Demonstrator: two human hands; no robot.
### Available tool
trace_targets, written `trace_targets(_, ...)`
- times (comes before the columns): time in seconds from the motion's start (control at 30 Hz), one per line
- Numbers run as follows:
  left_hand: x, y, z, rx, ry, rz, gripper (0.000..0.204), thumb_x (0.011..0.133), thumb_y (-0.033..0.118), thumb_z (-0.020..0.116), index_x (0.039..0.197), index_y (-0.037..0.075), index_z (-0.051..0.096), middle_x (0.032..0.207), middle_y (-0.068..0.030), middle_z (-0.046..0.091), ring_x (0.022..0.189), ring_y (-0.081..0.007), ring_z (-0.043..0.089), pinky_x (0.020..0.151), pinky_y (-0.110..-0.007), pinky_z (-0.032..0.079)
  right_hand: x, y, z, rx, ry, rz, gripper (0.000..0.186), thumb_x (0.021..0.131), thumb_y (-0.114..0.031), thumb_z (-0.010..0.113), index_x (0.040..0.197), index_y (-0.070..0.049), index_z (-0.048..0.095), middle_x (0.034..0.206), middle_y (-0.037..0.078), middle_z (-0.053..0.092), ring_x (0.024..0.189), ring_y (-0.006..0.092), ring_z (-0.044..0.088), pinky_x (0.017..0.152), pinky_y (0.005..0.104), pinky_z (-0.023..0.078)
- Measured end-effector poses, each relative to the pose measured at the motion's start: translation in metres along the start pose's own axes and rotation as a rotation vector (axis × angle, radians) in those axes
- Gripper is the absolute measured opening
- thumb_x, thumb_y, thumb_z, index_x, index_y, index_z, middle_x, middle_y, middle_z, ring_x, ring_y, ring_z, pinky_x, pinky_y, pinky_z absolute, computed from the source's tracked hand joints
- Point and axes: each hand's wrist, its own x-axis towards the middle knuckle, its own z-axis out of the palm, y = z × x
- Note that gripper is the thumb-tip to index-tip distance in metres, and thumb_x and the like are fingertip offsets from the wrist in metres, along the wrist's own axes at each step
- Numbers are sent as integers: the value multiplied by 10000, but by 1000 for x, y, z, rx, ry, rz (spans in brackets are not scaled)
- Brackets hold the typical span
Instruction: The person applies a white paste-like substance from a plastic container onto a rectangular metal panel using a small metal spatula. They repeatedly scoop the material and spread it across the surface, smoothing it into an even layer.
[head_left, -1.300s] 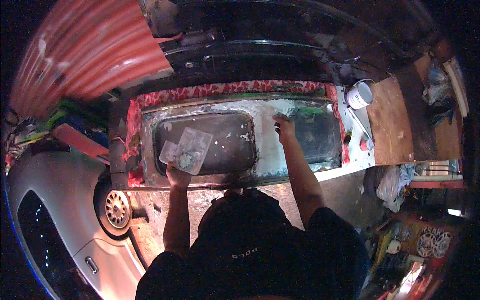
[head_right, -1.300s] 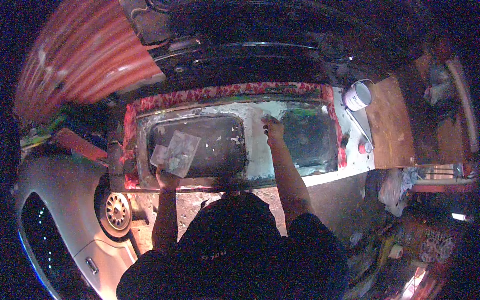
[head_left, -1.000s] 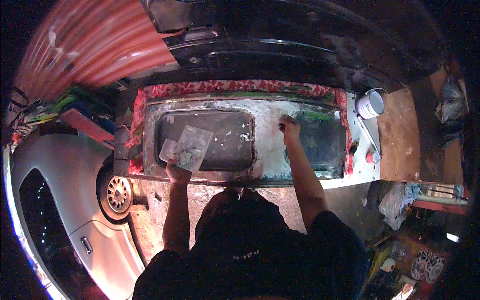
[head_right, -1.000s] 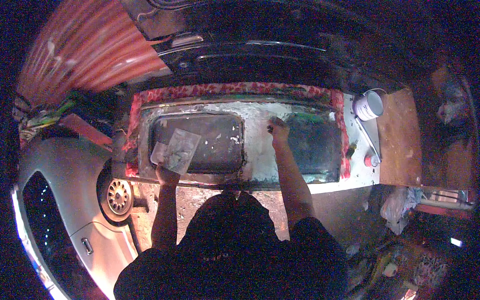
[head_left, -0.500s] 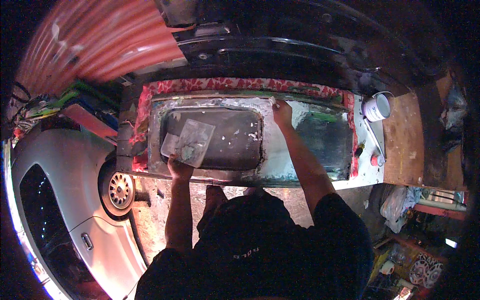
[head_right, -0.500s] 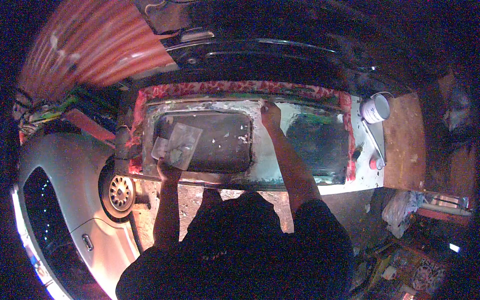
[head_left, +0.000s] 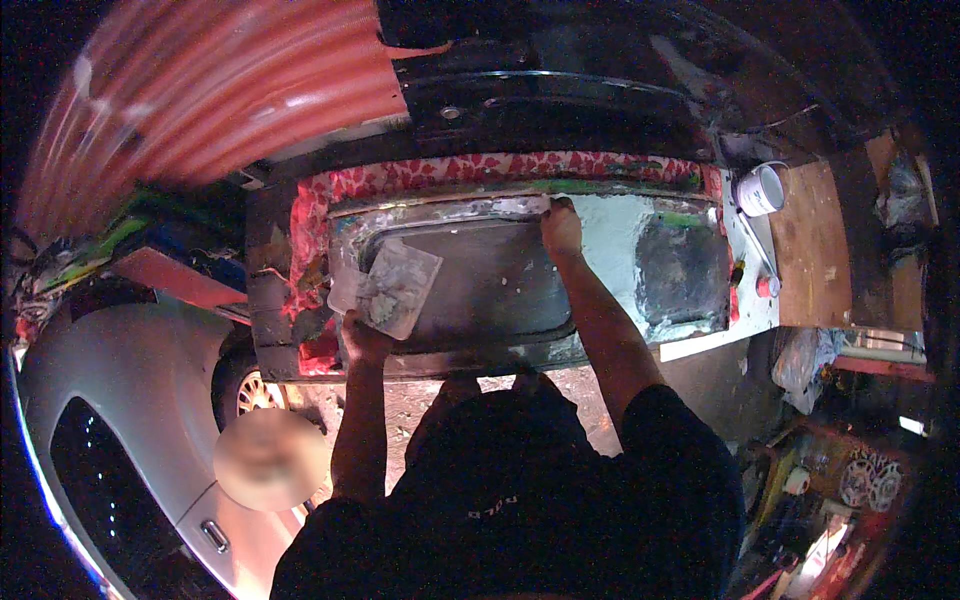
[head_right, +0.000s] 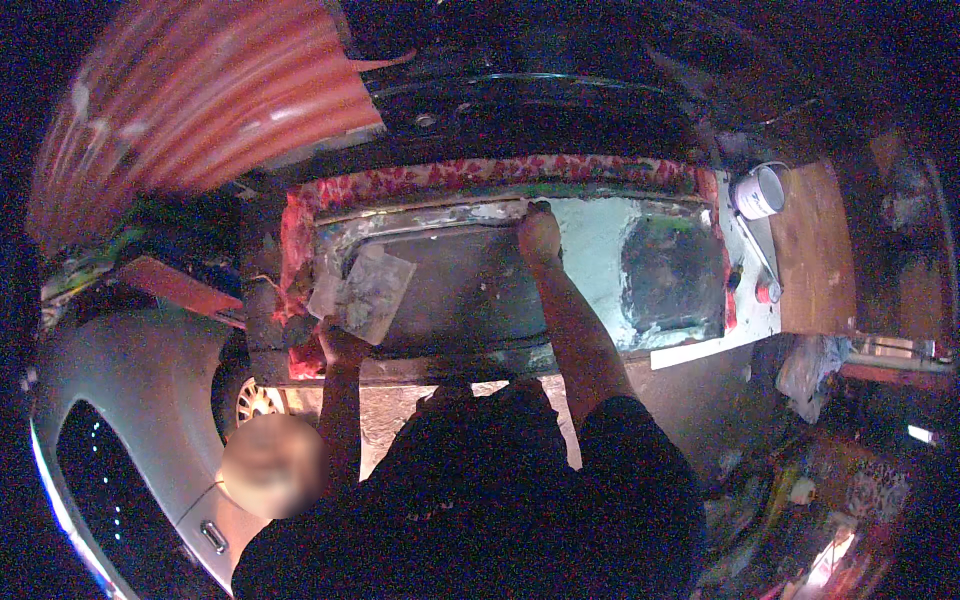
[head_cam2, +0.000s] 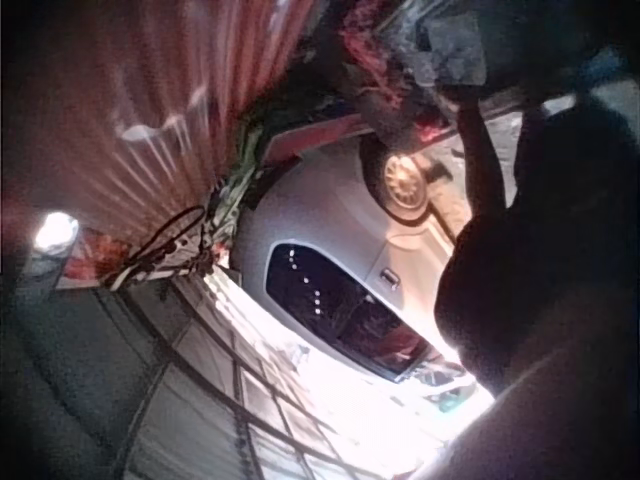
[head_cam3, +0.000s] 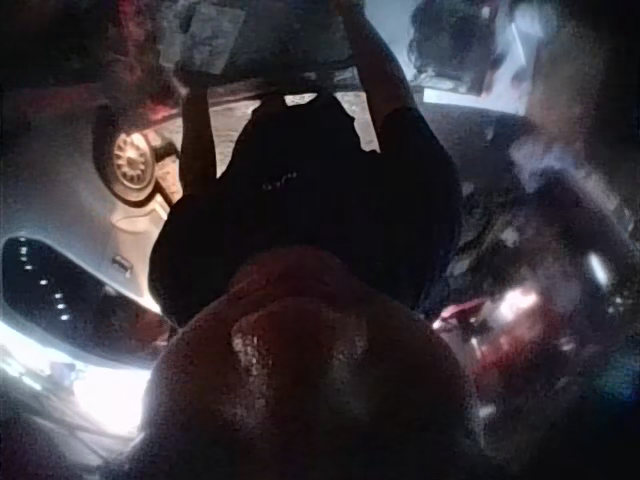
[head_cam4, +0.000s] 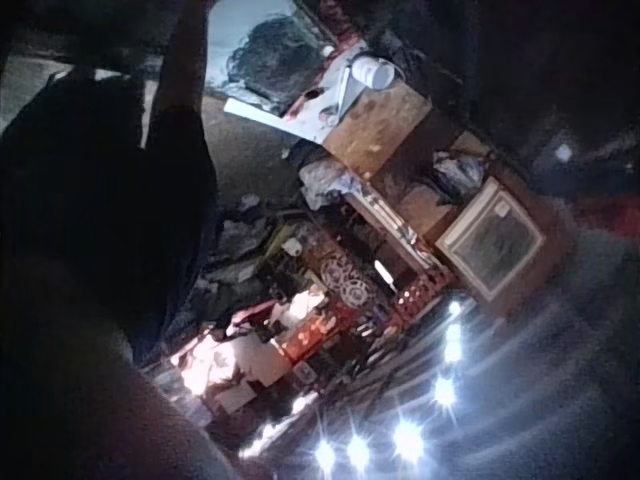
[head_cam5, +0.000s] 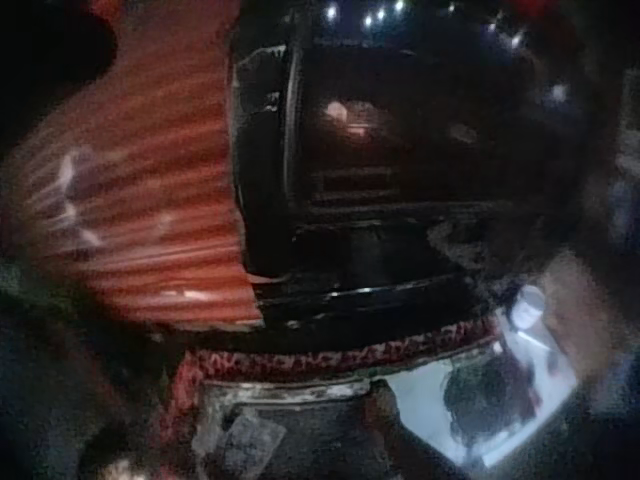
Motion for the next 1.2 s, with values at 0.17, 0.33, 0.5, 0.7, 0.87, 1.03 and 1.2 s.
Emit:
trace_targets(0.17, 4, 32, 16, -14, 53, -101, 684, 696, 230, 518, 1355, 83, 409, 1287, -132, 507, 1214, -341, 466, 1038, -534, 355, 2, -2, 11, -175, -110, 117, 179, 814, -141, 537, 888, -9, 633, 899, 207, 615, 848, 396, 622, 732, 478, 521)
trace_targets(0.33, 19, 53, -15, -29, 12, -96, 665, 708, 232, 510, 1349, 85, 415, 1278, -134, 510, 1212, -341, 466, 1037, -530, 360, 3, -13, 16, -77, -5, 211, 233, 845, -196, 501, 898, -18, 642, 932, 230, 626, 866, 402, 626, 749, 479, 520)
trace_targets(0.5, 8, 71, -14, -32, 24, -83, 621, 721, 208, 523, 1320, 70, 434, 1253, -134, 524, 1177, -338, 493, 1034, -529, 367, 5, -18, 20, -126, -27, 222, 268, 851, -249, 496, 906, -36, 649, 906, 226, 649, 843, 411, 632, 735, 486, 518)
trace_targets(0.7, 12, 78, -21, -62, 122, -110, 584, 726, 184, 527, 1291, 56, 459, 1209, -139, 552, 1158, -335, 508, 1035, -536, 364, 0, -20, 37, -45, -64, 228, 267, 852, -258, 491, 911, -55, 654, 887, 214, 656, 836, 400, 639, 729, 487, 518)
trace_targets(0.87, 21, 73, -20, -84, -115, -173, 522, 861, 319, 458, 1320, 71, 461, 1320, -143, 499, 1213, -352, 466, 1029, -530, 362, -4, -34, 37, -129, -167, 288, 247, 838, -239, 498, 946, -72, 644, 968, 199, 648, 856, 415, 628, 740, 482, 515)
trace_targets(1.03, 20, 66, -3, -81, -98, -180, 598, 711, 180, 511, 1295, 59, 461, 1261, -142, 530, 1195, -343, 485, 1050, -523, 354, -11, -70, 41, -31, -152, 254, 254, 832, -177, 488, 1005, -72, 642, 1010, 199, 642, 860, 407, 634, 749, 478, 523)
trace_targets(1.2, 19, 65, -8, -69, -71, -179, 645, 696, 182, 518, 1323, 56, 433, 1272, -139, 519, 1203, -350, 475, 1047, -520, 358, -6, -104, 29, 61, -239, 423, 269, 832, -165, 481, 970, 9, 631, 933, 245, 641, 825, 397, 643, 743, 488, 525)
